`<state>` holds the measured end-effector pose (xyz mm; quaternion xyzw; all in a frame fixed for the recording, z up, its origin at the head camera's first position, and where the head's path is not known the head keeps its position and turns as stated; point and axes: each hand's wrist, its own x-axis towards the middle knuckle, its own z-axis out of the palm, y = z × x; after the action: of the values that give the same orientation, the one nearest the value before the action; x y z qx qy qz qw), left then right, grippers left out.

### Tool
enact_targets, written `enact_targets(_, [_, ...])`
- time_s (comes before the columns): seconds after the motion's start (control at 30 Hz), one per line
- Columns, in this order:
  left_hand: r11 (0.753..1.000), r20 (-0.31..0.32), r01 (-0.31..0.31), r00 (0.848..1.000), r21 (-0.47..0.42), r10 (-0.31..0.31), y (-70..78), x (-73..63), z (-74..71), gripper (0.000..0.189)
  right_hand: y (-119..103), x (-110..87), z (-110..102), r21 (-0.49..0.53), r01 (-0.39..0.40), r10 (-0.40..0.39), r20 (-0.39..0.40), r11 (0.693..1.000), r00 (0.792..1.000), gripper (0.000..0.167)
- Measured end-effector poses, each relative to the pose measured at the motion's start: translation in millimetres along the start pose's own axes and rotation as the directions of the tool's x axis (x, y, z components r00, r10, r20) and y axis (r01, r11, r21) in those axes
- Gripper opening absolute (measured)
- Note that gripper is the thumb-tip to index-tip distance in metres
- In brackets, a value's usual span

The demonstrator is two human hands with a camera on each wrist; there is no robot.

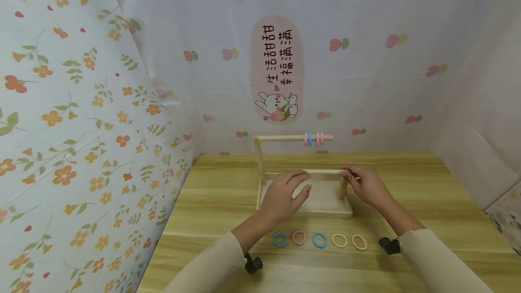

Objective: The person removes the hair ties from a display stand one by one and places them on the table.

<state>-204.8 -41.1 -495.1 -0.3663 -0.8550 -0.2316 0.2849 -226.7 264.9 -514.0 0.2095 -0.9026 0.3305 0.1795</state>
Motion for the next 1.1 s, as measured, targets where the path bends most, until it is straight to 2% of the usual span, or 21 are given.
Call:
enact_targets(0.2, [0.997, -0.05, 0.071, 0.996, -0.033, -0.073, -19.9, -6.9, -10.3, 0.03, 3, -2.5, -3, 0.001, -0.004, 0.004, 0.008, 1.0, 1.0, 0.027])
enact_targets(0.37, [0.984, -0.109, 0.155, 0.98, -0.087, -0.164, -37.6, -8.1, -20.0, 0.031, 5, -3.3, -3, 0.003, 0.004, -0.004, -0.004, 1.0, 1.0, 0.027])
enact_targets(0.47, [0.969, -0.151, 0.208, 0.962, -0.133, -0.228, -50.4, -7.2, -24.7, 0.031, 6, -4.1, -3, 0.0, -0.002, 0.002, -0.002, 1.0, 1.0, 0.026])
enact_targets(0.6, [0.937, -0.225, 0.279, 0.919, -0.211, -0.324, -67.7, -3.3, -31.7, 0.029, 6, -5.3, -2, -0.012, -0.004, 0.004, 0.002, 1.0, 1.0, 0.026])
enact_targets(0.73, [0.904, -0.302, 0.301, 0.87, -0.303, -0.391, -80.5, 4.3, -36.9, 0.028, 6, -6.0, -1, -0.017, 0.004, -0.004, -0.001, 1.0, 1.0, 0.026])
enact_targets(0.83, [0.881, -0.328, 0.298, 0.845, -0.367, -0.422, -87.7, 9.8, -38.5, 0.029, 5, -5.5, -1, -0.014, 0.009, -0.01, -0.005, 1.0, 1.0, 0.026])
enact_targets(0.97, [0.85, -0.326, 0.3, 0.827, -0.433, -0.459, -93.2, 16.1, -42.1, 0.032, 3, -3.4, 0, -0.01, 0.011, -0.011, -0.007, 1.0, 1.0, 0.025])
enact_targets(1.1, [0.827, -0.295, 0.306, 0.829, -0.471, -0.475, -97.8, 21.7, -45.6, 0.038, 1, -0.6, 1, -0.008, 0.014, -0.014, -0.009, 1.0, 1.0, 0.025])
